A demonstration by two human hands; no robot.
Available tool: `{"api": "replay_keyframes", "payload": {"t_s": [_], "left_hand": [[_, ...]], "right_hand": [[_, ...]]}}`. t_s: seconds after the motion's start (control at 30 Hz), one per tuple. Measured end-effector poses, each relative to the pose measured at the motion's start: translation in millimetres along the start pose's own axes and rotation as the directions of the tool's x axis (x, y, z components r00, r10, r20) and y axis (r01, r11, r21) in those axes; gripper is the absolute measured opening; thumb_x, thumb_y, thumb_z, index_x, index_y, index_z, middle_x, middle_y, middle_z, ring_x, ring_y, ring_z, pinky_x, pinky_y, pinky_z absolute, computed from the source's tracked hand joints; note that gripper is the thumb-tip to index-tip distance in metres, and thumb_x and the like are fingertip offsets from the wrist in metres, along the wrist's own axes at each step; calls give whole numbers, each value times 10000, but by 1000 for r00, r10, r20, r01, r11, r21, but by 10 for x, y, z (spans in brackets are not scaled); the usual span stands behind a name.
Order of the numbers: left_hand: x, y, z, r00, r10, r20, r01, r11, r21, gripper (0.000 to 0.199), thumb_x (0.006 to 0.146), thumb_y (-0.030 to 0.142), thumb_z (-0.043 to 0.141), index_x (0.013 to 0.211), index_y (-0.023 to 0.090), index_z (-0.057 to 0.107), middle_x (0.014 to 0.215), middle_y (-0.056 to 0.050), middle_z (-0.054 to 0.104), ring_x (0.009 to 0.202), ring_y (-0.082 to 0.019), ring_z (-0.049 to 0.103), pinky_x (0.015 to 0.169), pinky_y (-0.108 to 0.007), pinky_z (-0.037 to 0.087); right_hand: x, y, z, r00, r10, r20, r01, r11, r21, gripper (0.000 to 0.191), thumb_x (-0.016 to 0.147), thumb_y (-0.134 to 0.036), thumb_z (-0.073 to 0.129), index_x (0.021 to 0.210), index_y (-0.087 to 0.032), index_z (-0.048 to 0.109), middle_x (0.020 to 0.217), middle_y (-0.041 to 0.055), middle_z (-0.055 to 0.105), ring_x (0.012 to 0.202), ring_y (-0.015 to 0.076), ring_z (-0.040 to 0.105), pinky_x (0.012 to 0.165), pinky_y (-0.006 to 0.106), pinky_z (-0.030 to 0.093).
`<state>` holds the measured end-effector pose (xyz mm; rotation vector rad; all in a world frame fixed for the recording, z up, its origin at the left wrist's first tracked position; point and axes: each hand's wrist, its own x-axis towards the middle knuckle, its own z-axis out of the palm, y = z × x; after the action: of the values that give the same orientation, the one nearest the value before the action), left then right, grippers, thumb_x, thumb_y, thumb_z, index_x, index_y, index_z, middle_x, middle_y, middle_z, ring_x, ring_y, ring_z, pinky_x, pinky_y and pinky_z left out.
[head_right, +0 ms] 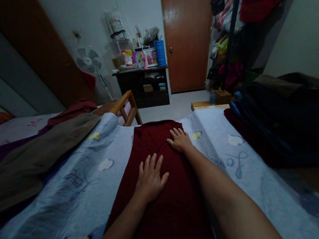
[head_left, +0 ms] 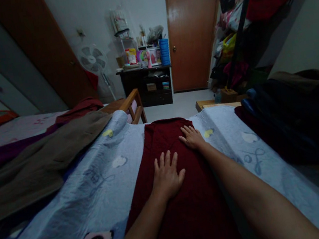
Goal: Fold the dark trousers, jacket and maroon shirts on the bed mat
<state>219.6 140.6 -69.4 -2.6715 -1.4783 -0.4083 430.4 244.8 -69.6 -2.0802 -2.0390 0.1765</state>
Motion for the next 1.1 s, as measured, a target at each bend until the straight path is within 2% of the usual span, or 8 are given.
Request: {"api": "replay_keyframes", "payload": {"t_s": [0.2,0.47,0.6,0.7,0.77,0.87,0.93,1.1], "left_hand": [[0,-5,10,1000,-8,-3,8,1000,-9,633,908,538,389,1460,232,337,1525,-112,331,1403,-343,240,1116,-572,199],[3,-6,20,1000,-16,-2,16,1000,-24,639,903,543,392,1460,236,335,1523,-110,334,1401,-345,244,1117,-574,196],[2,-9,22,1000,-16,-3,16,999,-33,643,902,547,393,1459,232,336,1523,-112,333,1400,-345,247,1118,-575,192],[0,-13,20,1000,-16,1,16,999,-32,653,901,549,393,1462,220,328,1522,-117,333,1401,-344,246,1119,-572,194],[-1,-16,21,1000,-13,3,13,1000,-28,662,900,541,400,1468,211,315,1527,-119,324,1405,-341,238,1123,-568,192],[-2,-19,31,1000,-13,4,13,1000,-19,677,898,522,408,1480,197,286,1532,-120,316,1413,-334,223,1128,-564,186],[0,-21,42,1000,-19,4,19,1000,-17,690,895,514,407,1485,183,271,1535,-122,312,1418,-327,218,1132,-555,184],[8,-32,63,998,-59,-1,59,998,-25,693,896,502,394,1473,131,296,1532,-132,318,1426,-302,221,1151,-511,181]], "right_hand": [[93,1,4,999,35,4,-35,999,-15,728,897,-634,336,1495,-227,258,1586,76,170,1445,328,90,1108,594,123],[171,-8,-38,998,43,36,-43,999,-7,714,867,-653,378,1461,-260,329,1558,95,246,1412,364,173,1067,643,175],[145,-67,-116,993,96,62,-99,995,34,710,861,-611,419,1467,-258,311,1565,87,225,1422,360,153,1070,652,174],[24,-186,-173,987,158,4,-158,984,86,677,868,-489,475,1466,-221,307,1573,99,202,1438,348,116,1082,642,170],[-111,-291,-161,990,129,-51,-122,985,124,593,882,-347,464,1444,-197,346,1562,109,233,1437,308,157,1104,593,189],[-350,-433,-51,998,-20,-55,30,983,180,502,888,-193,394,1388,-165,432,1505,124,359,1386,227,315,1106,452,279],[-489,-495,44,995,-78,-62,88,979,186,468,909,-190,363,1365,-171,466,1472,113,418,1363,215,358,1103,431,287],[-639,-549,143,991,-98,-93,109,987,118,426,967,-329,339,1361,-254,481,1473,52,432,1383,236,324,1124,481,215]]}}
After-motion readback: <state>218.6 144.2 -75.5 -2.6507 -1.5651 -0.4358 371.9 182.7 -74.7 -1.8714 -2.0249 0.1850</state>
